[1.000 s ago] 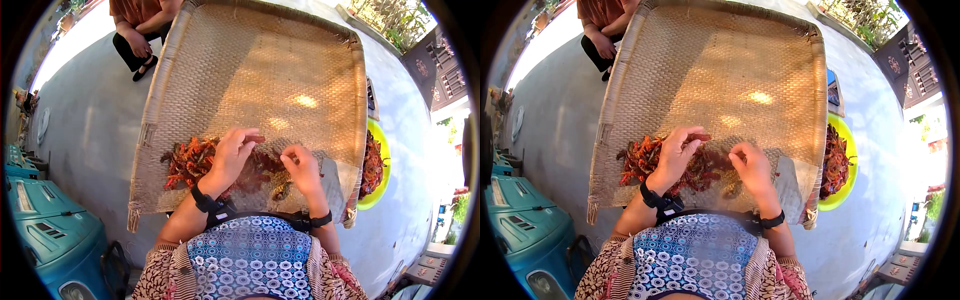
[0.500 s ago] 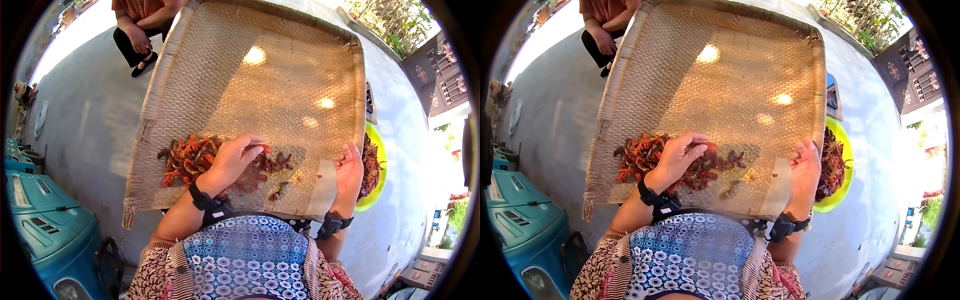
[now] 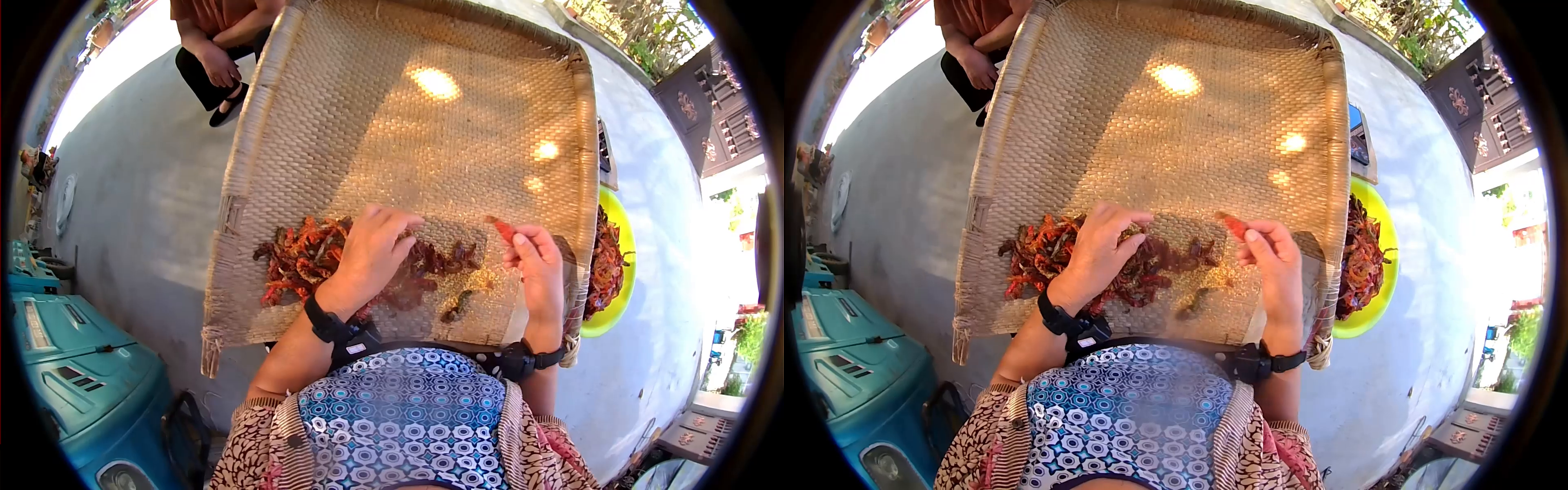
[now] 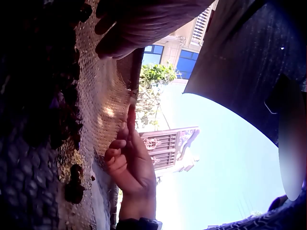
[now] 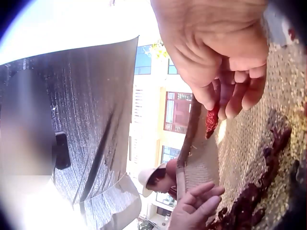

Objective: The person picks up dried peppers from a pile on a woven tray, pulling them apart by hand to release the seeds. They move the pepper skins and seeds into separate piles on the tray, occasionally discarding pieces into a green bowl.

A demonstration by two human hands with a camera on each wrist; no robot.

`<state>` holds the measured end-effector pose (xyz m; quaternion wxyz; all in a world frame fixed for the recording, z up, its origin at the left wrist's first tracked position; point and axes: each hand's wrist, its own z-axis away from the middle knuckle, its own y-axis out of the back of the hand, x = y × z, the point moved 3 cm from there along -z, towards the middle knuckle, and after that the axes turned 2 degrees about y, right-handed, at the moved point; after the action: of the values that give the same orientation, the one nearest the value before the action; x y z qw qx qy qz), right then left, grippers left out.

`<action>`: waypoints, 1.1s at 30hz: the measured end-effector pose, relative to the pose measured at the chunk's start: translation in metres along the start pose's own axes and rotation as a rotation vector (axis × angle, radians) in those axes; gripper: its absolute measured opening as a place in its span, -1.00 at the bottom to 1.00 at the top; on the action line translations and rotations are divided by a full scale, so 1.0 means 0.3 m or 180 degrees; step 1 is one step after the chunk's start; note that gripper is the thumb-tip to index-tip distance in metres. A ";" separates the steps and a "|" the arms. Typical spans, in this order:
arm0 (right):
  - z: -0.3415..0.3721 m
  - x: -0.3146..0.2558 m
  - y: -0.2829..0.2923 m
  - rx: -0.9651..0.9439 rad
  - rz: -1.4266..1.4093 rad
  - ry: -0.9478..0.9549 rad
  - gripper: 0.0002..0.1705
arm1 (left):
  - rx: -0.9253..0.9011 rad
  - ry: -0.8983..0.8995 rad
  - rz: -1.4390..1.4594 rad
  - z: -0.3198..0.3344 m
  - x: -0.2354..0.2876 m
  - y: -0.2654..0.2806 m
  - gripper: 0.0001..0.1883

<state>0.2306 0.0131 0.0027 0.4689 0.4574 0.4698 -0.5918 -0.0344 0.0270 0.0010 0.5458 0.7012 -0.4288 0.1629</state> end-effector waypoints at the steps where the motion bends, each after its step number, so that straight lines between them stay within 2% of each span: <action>1: -0.006 -0.013 0.072 0.0284 -0.0177 0.0114 -0.84 | 0.0025 -0.0063 -0.0243 0.004 -0.001 0.001 -0.66; 2: -0.019 -0.020 0.156 0.0420 -0.0546 0.0398 -0.82 | -0.0014 -0.0091 -0.0303 0.006 -0.002 -0.002 -0.67; 4: -0.016 -0.076 0.261 0.1206 -0.1065 0.0583 -0.80 | -0.0100 -0.0163 -0.0436 0.010 -0.006 -0.009 -0.69; 6: -0.014 -0.090 0.327 0.1248 -0.2257 0.0873 -0.77 | -0.0194 -0.0279 -0.0769 0.021 -0.004 -0.023 -0.75; 9: -0.015 -0.017 0.287 0.1162 -0.1909 0.0282 -0.76 | -0.0365 -0.0227 -0.0917 0.023 0.004 -0.021 -0.83; 12: 0.010 0.010 0.105 0.0345 0.0293 0.0140 -0.79 | -0.0437 -0.0196 -0.0741 0.016 0.006 -0.019 -0.88; 14: 0.004 0.050 0.019 -0.0128 0.1524 0.0394 -0.81 | -0.0403 -0.0144 -0.0542 0.010 0.007 -0.017 -0.90; 17: 0.001 0.015 -0.100 -0.0362 0.2603 0.0532 -0.76 | -0.0246 -0.0003 -0.0237 0.000 0.012 -0.010 -0.90; 20: -0.008 0.057 -0.131 -0.0559 0.3610 0.1616 -0.71 | 0.0013 0.0047 0.0049 -0.007 0.014 -0.003 -0.88; 22: -0.004 0.048 -0.144 -0.0659 0.3717 0.1557 -0.72 | 0.0249 0.0041 0.0326 -0.003 0.012 -0.004 -0.85; 26: 0.002 0.049 -0.148 -0.0715 0.3739 0.1492 -0.76 | 0.0259 0.0073 0.0520 0.001 0.009 -0.012 -0.82; 32: 0.009 0.025 -0.072 -0.0511 0.2840 0.1007 -0.79 | 0.0119 0.0044 0.0567 0.006 0.017 -0.014 -0.82; 33: 0.007 0.015 -0.036 -0.0255 0.2528 0.0769 -0.79 | 0.0096 0.0037 0.0608 0.004 0.015 -0.014 -0.82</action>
<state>0.2191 0.0117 -0.0001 0.6196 0.6506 0.3312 -0.2883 -0.0288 0.0242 0.0013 0.5197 0.6643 -0.4880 0.2247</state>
